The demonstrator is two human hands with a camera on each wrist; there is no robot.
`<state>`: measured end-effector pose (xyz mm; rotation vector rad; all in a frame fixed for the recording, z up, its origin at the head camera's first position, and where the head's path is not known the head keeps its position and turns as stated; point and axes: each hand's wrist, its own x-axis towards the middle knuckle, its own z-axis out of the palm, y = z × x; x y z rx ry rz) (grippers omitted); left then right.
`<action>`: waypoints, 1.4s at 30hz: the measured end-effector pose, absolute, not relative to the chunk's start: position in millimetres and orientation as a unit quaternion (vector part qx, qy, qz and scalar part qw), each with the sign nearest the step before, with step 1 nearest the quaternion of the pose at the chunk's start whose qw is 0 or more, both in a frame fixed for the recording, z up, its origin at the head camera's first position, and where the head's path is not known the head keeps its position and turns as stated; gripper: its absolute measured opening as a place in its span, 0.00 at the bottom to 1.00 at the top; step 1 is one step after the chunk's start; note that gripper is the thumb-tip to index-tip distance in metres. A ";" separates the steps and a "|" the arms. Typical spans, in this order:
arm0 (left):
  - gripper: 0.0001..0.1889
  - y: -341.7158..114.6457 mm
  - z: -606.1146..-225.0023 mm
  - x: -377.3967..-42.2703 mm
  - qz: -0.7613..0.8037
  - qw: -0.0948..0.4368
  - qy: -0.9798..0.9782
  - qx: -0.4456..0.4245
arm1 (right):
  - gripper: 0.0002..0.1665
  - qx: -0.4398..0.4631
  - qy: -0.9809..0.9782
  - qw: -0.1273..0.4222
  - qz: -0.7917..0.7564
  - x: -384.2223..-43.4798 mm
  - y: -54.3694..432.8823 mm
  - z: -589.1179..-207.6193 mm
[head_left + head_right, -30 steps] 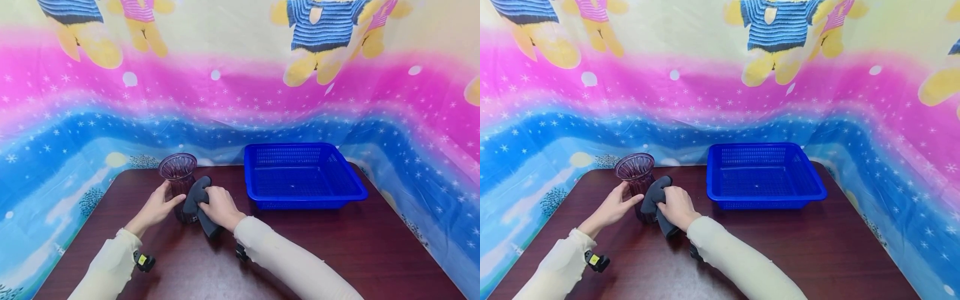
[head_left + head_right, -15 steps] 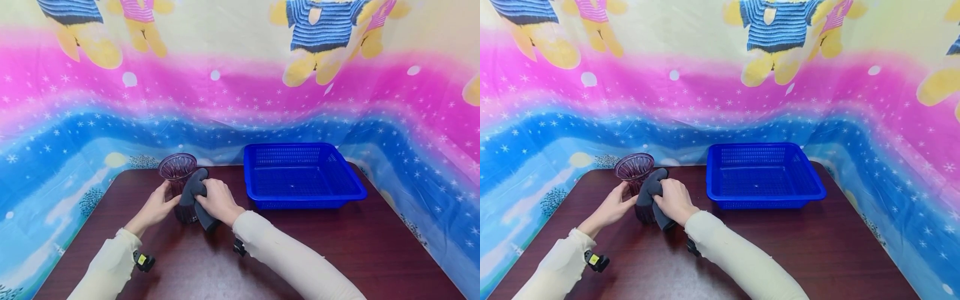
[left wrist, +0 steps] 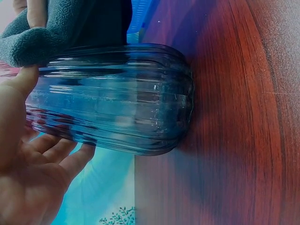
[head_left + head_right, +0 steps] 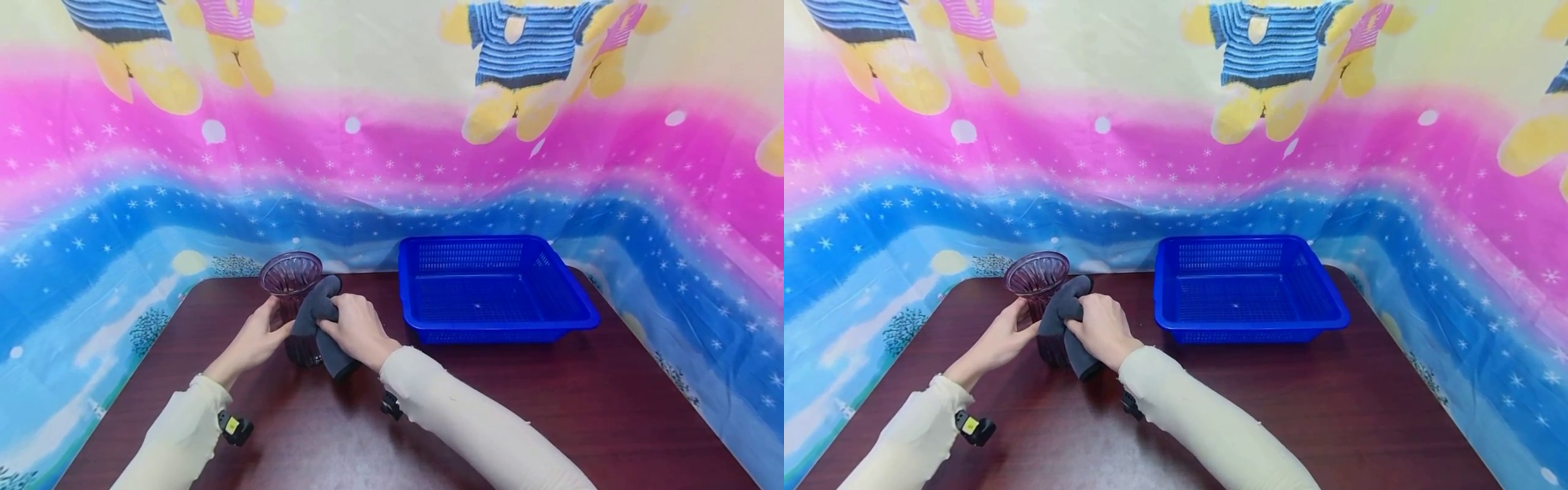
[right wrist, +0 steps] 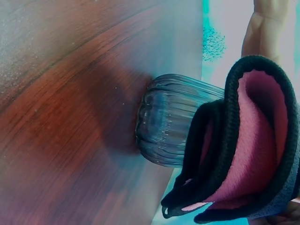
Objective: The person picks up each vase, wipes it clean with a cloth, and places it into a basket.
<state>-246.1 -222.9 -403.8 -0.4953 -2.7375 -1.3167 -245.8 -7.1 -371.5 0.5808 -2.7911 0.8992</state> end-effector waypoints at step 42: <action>0.38 -222.2 -401.9 -245.8 -0.457 0.010 -0.876 -0.156 | 0.14 0.177 -0.957 0.016 0.228 -243.3 0.0 -438.5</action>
